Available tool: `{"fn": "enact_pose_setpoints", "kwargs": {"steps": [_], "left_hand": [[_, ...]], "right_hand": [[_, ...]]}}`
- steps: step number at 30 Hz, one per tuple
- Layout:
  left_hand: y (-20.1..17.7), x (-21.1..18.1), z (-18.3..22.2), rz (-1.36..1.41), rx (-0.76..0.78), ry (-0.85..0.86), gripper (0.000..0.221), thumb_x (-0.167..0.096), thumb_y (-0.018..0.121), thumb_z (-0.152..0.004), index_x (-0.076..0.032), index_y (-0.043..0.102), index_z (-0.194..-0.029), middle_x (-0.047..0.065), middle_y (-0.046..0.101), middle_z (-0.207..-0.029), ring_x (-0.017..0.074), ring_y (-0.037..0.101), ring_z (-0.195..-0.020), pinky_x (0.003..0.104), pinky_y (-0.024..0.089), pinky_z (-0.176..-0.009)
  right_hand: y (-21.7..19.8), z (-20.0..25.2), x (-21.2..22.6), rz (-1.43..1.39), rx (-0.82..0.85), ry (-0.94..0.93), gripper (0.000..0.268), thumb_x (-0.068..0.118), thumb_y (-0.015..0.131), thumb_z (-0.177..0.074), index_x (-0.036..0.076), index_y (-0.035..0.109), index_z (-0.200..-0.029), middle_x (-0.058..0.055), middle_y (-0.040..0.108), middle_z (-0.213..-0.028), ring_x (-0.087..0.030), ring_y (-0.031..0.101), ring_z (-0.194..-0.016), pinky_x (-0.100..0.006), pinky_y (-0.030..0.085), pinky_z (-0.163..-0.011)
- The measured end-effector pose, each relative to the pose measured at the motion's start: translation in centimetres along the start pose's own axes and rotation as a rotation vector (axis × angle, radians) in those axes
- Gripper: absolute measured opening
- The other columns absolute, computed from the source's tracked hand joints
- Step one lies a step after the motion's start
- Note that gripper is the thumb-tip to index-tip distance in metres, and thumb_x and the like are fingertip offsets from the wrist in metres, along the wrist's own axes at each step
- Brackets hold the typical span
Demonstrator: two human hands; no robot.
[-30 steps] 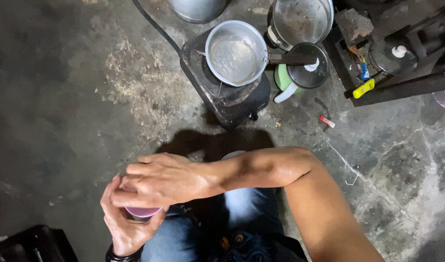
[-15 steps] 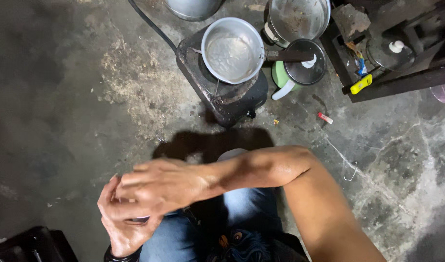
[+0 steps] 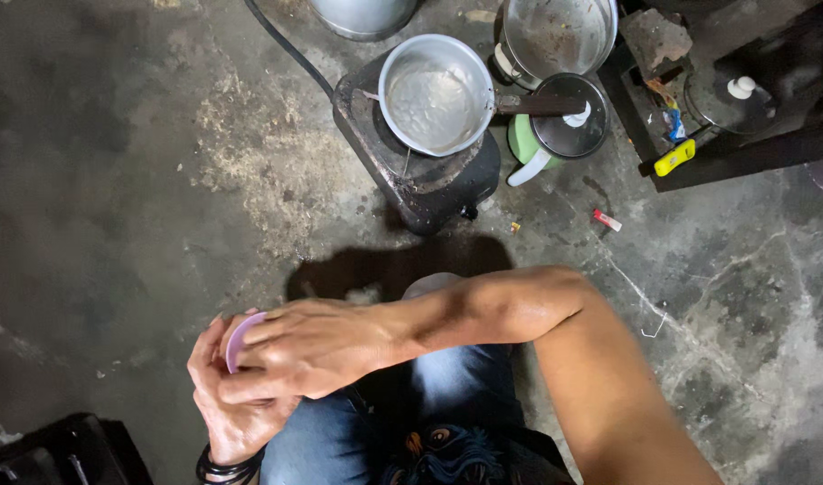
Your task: The person opens a red sachet and pours the powder into a small pink cup before stirring the mixture with a small red stick.
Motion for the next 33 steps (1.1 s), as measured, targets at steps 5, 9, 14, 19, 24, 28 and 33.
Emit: {"fn": "enact_pose_setpoints", "kwargs": {"steps": [5, 9, 14, 19, 24, 28, 33], "left_hand": [[-0.4, 0.1, 0.3, -0.121, -0.038, -0.091, 0.106, -0.024, 0.09, -0.061, 0.004, 0.033, -0.145, 0.026, 0.064, -0.124, 0.0322, 0.069, -0.11, 0.041, 0.058, -0.095], [-0.2, -0.1, 0.3, -0.035, -0.007, -0.048, 0.104, -0.022, 0.088, -0.066, 0.006, 0.031, -0.148, 0.025, 0.064, -0.132, 0.0317, 0.069, -0.117, 0.041, 0.057, -0.101], [-0.4, -0.1, 0.6, -0.094, -0.038, -0.061, 0.105, -0.022, 0.091, -0.06, 0.005, 0.035, -0.145, 0.027, 0.061, -0.131, 0.0305, 0.069, -0.11, 0.04, 0.058, -0.095], [-0.5, -0.1, 0.9, -0.079, -0.015, -0.071, 0.108, -0.021, 0.09, -0.059, 0.006, 0.033, -0.146, 0.026, 0.06, -0.131, 0.0317, 0.069, -0.11, 0.042, 0.058, -0.096], [-0.3, -0.5, 0.6, -0.067, -0.008, -0.041, 0.107, -0.023, 0.09, -0.063, 0.006, 0.031, -0.148, 0.024, 0.06, -0.133, 0.0327, 0.067, -0.117, 0.042, 0.058, -0.099], [-0.5, -0.4, 0.8, -0.207, -0.014, -0.012, 0.107, -0.022, 0.089, -0.054, 0.005, 0.036, -0.142, 0.031, 0.055, -0.136, 0.036, 0.066, -0.114, 0.044, 0.057, -0.095], [-0.4, -0.1, 1.0, -0.103, -0.017, -0.058, 0.108, -0.026, 0.09, -0.061, 0.005, 0.032, -0.147, 0.023, 0.062, -0.128, 0.0312, 0.068, -0.113, 0.041, 0.058, -0.096]], "right_hand": [[-1.2, 0.0, -0.3, 0.173, -0.097, -0.016, 0.028, 0.019, 0.061, -0.095, 0.012, 0.057, -0.121, -0.003, 0.066, -0.111, -0.025, 0.063, -0.107, -0.041, 0.053, -0.087], [0.7, 0.1, -0.1, 0.02, 0.055, 0.053, 0.028, 0.022, 0.06, -0.095, 0.013, 0.058, -0.122, -0.004, 0.066, -0.106, -0.022, 0.064, -0.111, -0.039, 0.054, -0.085], [0.7, 0.3, -0.5, 0.245, -0.099, 0.042, 0.028, 0.019, 0.06, -0.1, 0.01, 0.06, -0.126, -0.003, 0.069, -0.103, -0.024, 0.061, -0.102, -0.041, 0.052, -0.082], [0.2, 0.8, 0.6, 0.064, -0.217, -0.018, 0.033, 0.021, 0.058, -0.096, 0.014, 0.059, -0.128, -0.003, 0.069, -0.11, -0.021, 0.065, -0.111, -0.034, 0.051, -0.081], [0.4, 0.6, -0.1, 0.112, -0.098, 0.061, 0.026, 0.022, 0.061, -0.097, 0.014, 0.06, -0.121, -0.002, 0.069, -0.102, -0.021, 0.066, -0.101, -0.037, 0.054, -0.085], [0.2, 0.9, 1.0, 0.053, -0.206, -0.035, 0.036, 0.018, 0.063, -0.091, 0.011, 0.059, -0.126, -0.004, 0.068, -0.104, -0.022, 0.065, -0.108, -0.039, 0.052, -0.084], [0.9, 0.7, 0.1, 0.112, -0.094, 0.049, 0.034, 0.021, 0.064, -0.092, 0.013, 0.057, -0.124, -0.004, 0.068, -0.103, -0.023, 0.065, -0.103, -0.037, 0.053, -0.085]]}}
Point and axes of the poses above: each hand's wrist, its own z-axis away from the middle knuckle, its own y-axis out of the palm, x = y × z, the point moved 5 cm from there along -z, towards the middle knuckle
